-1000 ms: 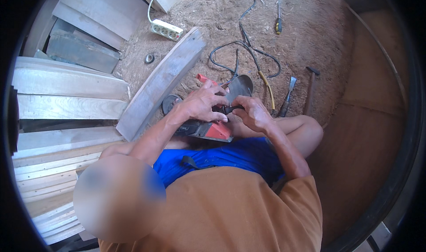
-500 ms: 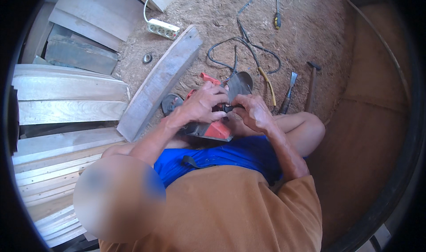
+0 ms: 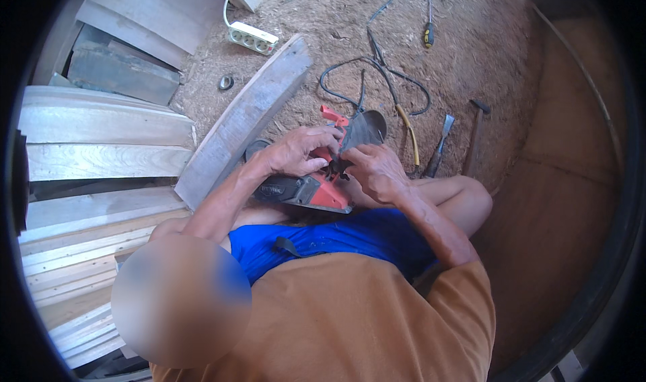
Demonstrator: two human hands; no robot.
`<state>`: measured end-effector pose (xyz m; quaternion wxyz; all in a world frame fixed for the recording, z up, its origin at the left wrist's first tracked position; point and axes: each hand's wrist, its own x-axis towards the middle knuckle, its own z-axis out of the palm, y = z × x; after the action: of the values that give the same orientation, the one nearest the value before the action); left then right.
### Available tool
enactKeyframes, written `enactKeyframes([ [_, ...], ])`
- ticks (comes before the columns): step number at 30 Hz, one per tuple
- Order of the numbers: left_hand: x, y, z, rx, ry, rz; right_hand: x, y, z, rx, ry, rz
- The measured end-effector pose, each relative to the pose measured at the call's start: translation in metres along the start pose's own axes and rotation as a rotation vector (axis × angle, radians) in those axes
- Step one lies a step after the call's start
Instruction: The person sits on the floor and uses a small screwdriver to remove a screw from the housing of a red orbital sander, then pulls a small component or wire free from the internal assembly.
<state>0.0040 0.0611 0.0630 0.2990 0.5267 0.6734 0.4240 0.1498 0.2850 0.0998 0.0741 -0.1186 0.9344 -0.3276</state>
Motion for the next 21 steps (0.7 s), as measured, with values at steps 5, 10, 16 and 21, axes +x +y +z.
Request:
enactKeyframes([
  [5, -0.005, -0.007, 0.006, -0.112, -0.01, 0.021, -0.007, 0.004, 0.012, 0.208, 0.066, 0.074],
  [10, -0.006, -0.001, 0.007, -0.1, -0.025, 0.006, 0.0, -0.003, 0.007, 0.047, 0.212, -0.002],
  [16, -0.004, 0.004, 0.015, -0.134, 0.141, -0.142, -0.017, -0.036, 0.019, -0.023, 0.255, 0.079],
  [21, 0.0, 0.003, 0.012, -0.124, 0.128, -0.204, -0.029, -0.036, 0.044, 0.21, 0.262, 0.146],
])
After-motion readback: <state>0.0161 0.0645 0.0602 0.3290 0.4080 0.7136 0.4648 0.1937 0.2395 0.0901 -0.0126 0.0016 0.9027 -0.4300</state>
